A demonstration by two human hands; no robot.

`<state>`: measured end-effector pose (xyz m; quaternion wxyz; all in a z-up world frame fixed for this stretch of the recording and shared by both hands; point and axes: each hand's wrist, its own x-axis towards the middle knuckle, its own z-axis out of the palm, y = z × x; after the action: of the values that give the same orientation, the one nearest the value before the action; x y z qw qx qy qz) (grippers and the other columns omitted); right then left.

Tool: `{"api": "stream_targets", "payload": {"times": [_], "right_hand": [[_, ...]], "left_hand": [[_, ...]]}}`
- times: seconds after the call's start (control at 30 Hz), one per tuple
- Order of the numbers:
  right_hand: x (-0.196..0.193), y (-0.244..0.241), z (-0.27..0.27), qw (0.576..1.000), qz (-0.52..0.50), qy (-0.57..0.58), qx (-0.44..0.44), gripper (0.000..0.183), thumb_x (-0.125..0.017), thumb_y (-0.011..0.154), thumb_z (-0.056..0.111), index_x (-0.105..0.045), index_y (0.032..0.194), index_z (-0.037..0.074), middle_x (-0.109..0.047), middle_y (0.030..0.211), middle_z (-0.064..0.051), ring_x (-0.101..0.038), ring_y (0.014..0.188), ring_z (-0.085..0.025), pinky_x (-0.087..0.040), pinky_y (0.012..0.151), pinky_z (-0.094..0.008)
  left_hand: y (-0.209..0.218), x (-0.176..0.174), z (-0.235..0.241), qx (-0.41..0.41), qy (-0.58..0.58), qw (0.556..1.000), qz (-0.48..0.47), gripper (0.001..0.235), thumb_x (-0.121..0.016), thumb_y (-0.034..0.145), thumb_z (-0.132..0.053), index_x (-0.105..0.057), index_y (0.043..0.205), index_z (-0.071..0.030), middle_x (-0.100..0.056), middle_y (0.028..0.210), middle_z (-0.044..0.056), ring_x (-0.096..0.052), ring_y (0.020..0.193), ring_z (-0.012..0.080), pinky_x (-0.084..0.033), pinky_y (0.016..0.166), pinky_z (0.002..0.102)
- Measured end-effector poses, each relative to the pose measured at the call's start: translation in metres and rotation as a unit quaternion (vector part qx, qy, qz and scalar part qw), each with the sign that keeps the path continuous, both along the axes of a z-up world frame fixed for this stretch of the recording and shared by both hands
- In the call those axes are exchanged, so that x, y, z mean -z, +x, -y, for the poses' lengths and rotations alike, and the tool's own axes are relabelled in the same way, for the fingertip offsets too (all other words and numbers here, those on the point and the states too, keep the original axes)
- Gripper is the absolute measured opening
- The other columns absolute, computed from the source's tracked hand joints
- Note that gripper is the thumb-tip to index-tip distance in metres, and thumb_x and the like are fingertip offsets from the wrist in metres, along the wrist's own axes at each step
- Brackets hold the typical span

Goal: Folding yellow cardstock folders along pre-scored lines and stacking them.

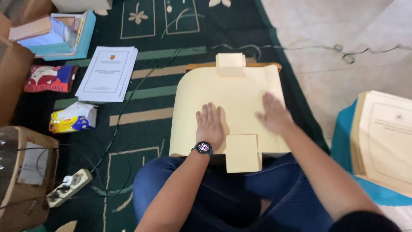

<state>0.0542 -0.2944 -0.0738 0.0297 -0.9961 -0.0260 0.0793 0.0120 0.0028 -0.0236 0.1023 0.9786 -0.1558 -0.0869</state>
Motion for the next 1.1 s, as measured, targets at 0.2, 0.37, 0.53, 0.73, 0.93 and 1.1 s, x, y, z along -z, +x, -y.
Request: {"api": "stream_targets", "payload": {"times": [0.2, 0.37, 0.53, 0.73, 0.93, 1.1], "right_hand": [[-0.007, -0.067, -0.002, 0.992, -0.096, -0.003, -0.085, 0.128, -0.062, 0.078, 0.08, -0.003, 0.166, 0.008, 0.003, 0.174, -0.015, 0.001, 0.161, -0.033, -0.003, 0.131, -0.044], [-0.036, -0.093, -0.04, 0.986, -0.133, 0.036, -0.093, 0.153, -0.078, 0.061, 0.085, 0.0, 0.166, 0.005, 0.008, 0.172, -0.023, 0.007, 0.159, -0.04, 0.003, 0.128, -0.05], [-0.051, -0.109, -0.103, 0.986, -0.108, 0.044, -0.117, 0.153, -0.09, 0.058, 0.071, -0.006, 0.164, -0.001, -0.001, 0.17, -0.029, 0.003, 0.159, -0.043, 0.0, 0.129, -0.051], [-0.048, -0.117, -0.101, 0.984, -0.057, 0.017, -0.169, 0.139, -0.092, 0.063, 0.056, -0.012, 0.166, 0.008, -0.012, 0.172, -0.02, -0.008, 0.159, -0.035, -0.007, 0.129, -0.045], [-0.032, -0.115, -0.012, 0.995, -0.039, 0.066, -0.061, 0.156, -0.097, 0.045, 0.065, -0.014, 0.168, 0.016, -0.033, 0.163, -0.025, -0.011, 0.16, -0.037, -0.005, 0.132, -0.045], [-0.047, -0.101, 0.003, 0.972, -0.204, 0.107, 0.044, 0.129, -0.077, 0.076, 0.07, 0.004, 0.168, 0.029, 0.022, 0.172, -0.018, 0.023, 0.157, -0.038, 0.004, 0.126, -0.059]], "left_hand": [[0.0, 0.014, 0.001, -0.011, -0.007, 1.0, 0.025, 0.061, -0.032, 0.104, -0.028, -0.024, 0.163, -0.016, -0.016, 0.17, 0.018, -0.008, 0.159, 0.0372, -0.006, 0.127, 0.057], [-0.002, 0.011, 0.002, -0.012, 0.0, 1.0, 0.023, 0.061, -0.032, 0.104, -0.028, -0.023, 0.163, -0.016, -0.014, 0.171, 0.018, -0.008, 0.159, 0.0361, -0.005, 0.127, 0.055], [0.0, 0.01, 0.002, -0.011, 0.013, 1.0, 0.016, 0.06, -0.03, 0.105, -0.028, -0.022, 0.164, -0.016, -0.013, 0.171, 0.018, -0.006, 0.159, 0.0362, -0.003, 0.127, 0.055], [-0.003, 0.001, 0.0, -0.013, 0.012, 1.0, 0.008, 0.061, -0.028, 0.105, -0.03, -0.02, 0.164, -0.016, -0.011, 0.172, 0.017, -0.003, 0.16, 0.0355, -0.001, 0.127, 0.055], [-0.004, 0.002, -0.001, -0.008, 0.001, 1.0, 0.007, 0.061, -0.028, 0.105, -0.029, -0.021, 0.164, -0.016, -0.011, 0.172, 0.018, -0.004, 0.16, 0.0359, -0.002, 0.127, 0.055], [-0.007, -0.008, -0.001, -0.006, 0.013, 1.0, -0.003, 0.061, -0.027, 0.105, -0.028, -0.019, 0.165, -0.015, -0.009, 0.172, 0.019, -0.002, 0.159, 0.0361, -0.001, 0.127, 0.055]]}}
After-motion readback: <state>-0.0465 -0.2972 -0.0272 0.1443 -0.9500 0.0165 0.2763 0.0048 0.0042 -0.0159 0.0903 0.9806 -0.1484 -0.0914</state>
